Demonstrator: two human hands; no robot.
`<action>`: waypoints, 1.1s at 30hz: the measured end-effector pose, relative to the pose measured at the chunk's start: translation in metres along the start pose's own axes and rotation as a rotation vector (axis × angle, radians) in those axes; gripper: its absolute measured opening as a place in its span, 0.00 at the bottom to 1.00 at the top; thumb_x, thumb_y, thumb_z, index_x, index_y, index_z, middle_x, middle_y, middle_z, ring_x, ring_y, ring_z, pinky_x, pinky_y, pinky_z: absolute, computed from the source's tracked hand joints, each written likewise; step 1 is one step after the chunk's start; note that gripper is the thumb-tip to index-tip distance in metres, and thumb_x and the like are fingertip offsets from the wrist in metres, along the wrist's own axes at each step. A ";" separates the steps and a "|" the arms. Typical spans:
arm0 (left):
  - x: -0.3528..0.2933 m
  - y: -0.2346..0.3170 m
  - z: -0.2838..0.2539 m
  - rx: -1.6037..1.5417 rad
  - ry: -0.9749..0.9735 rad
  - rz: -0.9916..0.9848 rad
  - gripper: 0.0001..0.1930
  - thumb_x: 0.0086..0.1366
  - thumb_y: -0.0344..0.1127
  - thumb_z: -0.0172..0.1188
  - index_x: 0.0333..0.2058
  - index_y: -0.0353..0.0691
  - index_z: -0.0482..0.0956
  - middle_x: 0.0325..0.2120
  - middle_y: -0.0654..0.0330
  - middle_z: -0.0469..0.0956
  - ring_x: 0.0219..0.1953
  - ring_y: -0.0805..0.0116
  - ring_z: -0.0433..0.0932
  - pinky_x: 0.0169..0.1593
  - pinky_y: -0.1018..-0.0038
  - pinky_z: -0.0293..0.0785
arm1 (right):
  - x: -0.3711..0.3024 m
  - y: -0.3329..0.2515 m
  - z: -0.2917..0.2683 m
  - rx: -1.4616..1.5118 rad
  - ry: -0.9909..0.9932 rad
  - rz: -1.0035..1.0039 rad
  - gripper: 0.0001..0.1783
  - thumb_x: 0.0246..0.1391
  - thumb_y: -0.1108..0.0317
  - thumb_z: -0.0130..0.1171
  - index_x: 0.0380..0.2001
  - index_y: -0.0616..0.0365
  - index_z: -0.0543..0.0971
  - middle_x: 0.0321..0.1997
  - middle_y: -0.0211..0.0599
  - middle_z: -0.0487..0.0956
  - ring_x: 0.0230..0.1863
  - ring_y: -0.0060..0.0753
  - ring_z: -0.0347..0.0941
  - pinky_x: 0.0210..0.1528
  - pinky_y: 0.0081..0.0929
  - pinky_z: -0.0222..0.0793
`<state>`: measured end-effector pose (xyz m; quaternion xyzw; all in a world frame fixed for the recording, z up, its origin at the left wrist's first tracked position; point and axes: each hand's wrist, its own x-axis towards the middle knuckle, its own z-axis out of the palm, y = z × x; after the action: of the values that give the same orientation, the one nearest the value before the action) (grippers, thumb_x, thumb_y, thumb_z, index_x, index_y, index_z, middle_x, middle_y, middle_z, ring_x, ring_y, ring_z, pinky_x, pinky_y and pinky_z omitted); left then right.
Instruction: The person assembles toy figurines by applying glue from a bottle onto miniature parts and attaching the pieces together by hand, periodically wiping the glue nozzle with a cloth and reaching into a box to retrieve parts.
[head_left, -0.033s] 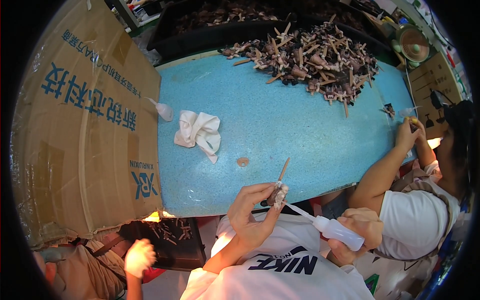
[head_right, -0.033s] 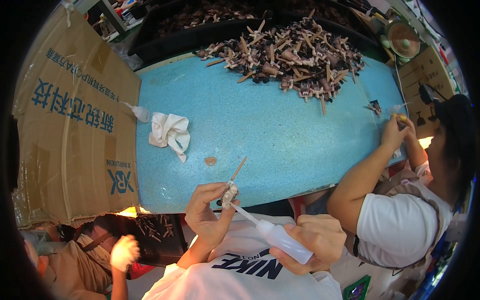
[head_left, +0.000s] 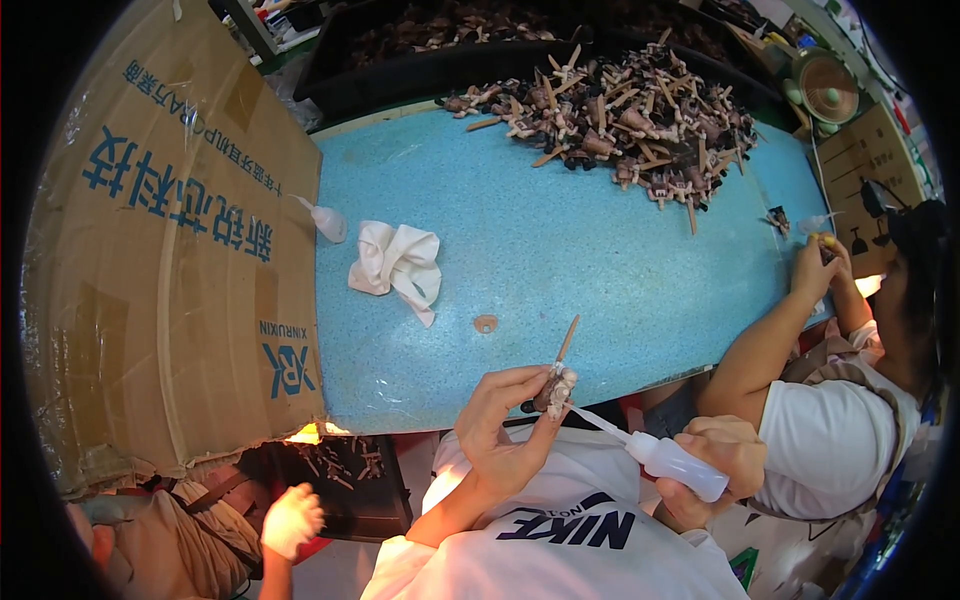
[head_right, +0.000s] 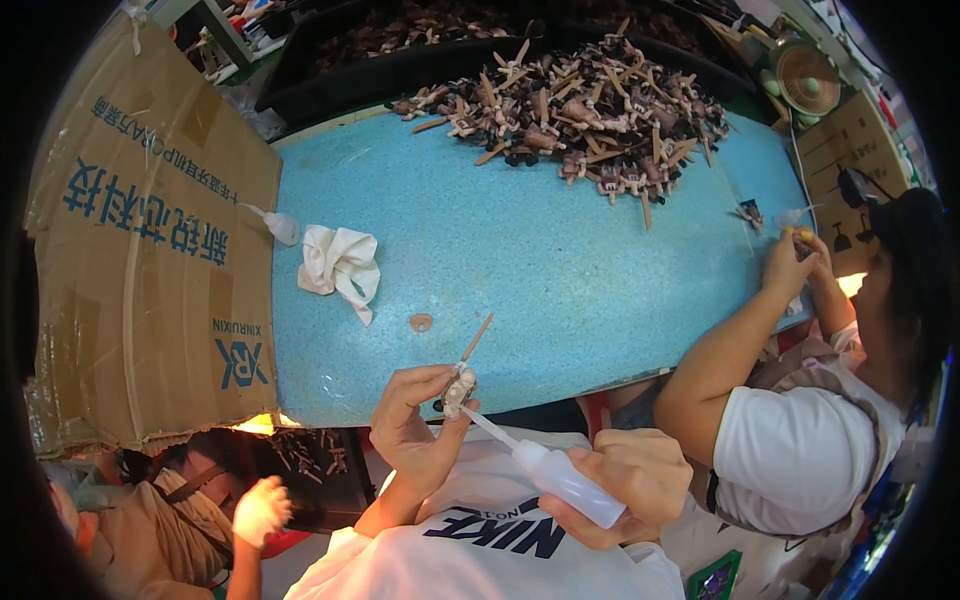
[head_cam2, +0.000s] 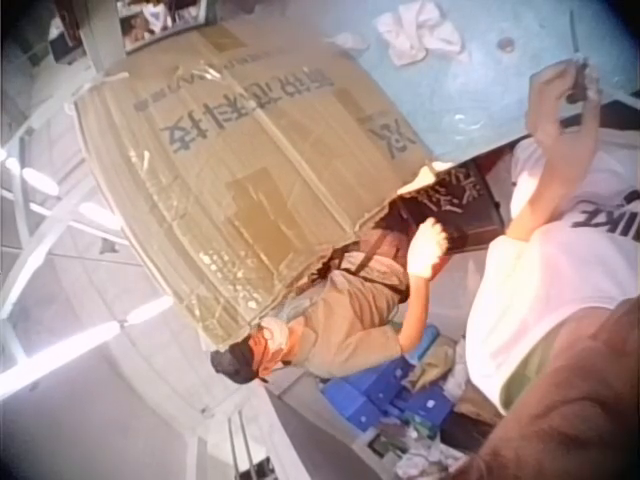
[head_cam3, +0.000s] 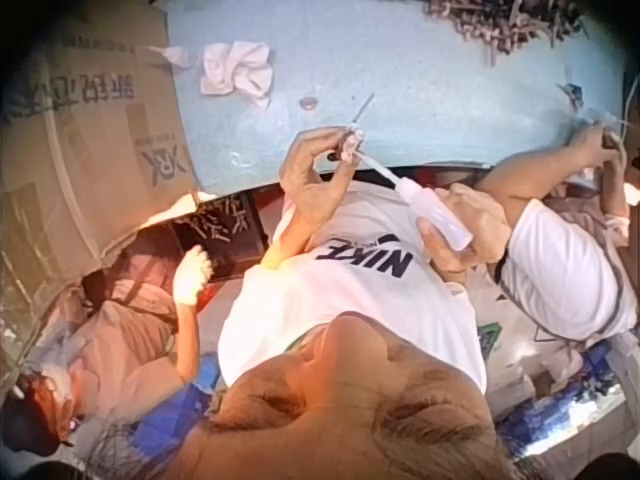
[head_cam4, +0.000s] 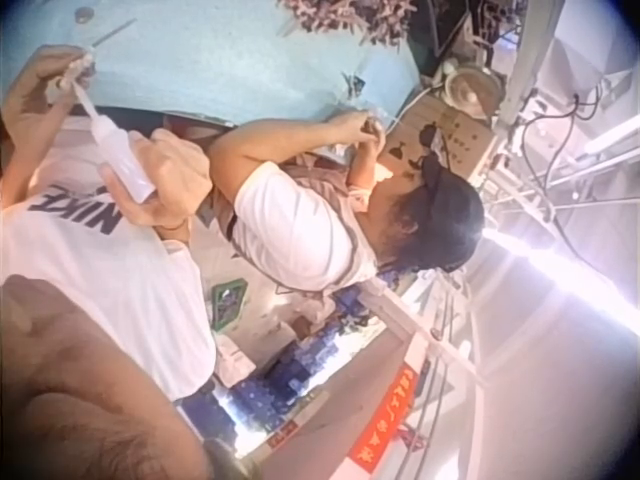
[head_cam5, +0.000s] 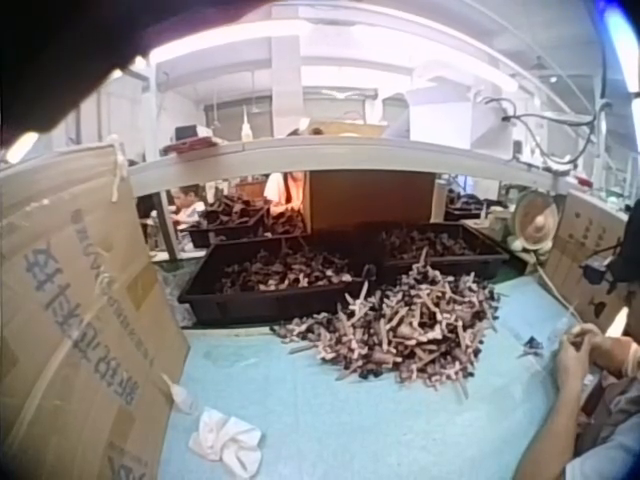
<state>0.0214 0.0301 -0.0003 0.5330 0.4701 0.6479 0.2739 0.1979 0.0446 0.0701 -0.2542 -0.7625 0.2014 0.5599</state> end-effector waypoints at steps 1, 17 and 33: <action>0.000 0.000 0.000 0.007 -0.004 0.009 0.14 0.46 0.18 0.62 0.35 0.31 0.75 0.34 0.51 0.76 0.30 0.70 0.76 0.29 0.81 0.73 | 0.000 0.000 0.000 0.001 0.001 0.001 0.16 0.29 0.73 0.66 0.22 0.72 0.73 0.07 0.33 0.66 0.05 0.25 0.59 0.08 0.19 0.51; 0.001 0.001 0.001 0.051 -0.028 0.042 0.15 0.46 0.18 0.62 0.35 0.31 0.75 0.34 0.51 0.76 0.30 0.70 0.77 0.30 0.80 0.74 | -0.004 0.000 -0.006 -0.007 -0.042 0.010 0.16 0.29 0.73 0.67 0.23 0.71 0.73 0.07 0.32 0.66 0.06 0.26 0.61 0.08 0.18 0.54; -0.004 0.002 0.001 -0.034 -0.059 -0.067 0.15 0.47 0.18 0.62 0.36 0.31 0.74 0.35 0.50 0.74 0.33 0.64 0.76 0.38 0.73 0.75 | -0.009 0.004 -0.006 0.053 0.109 0.027 0.16 0.30 0.73 0.66 0.22 0.72 0.73 0.07 0.35 0.67 0.05 0.28 0.61 0.08 0.20 0.55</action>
<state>0.0234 0.0258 -0.0002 0.5312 0.4683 0.6302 0.3184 0.2067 0.0422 0.0624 -0.2601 -0.7217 0.2152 0.6043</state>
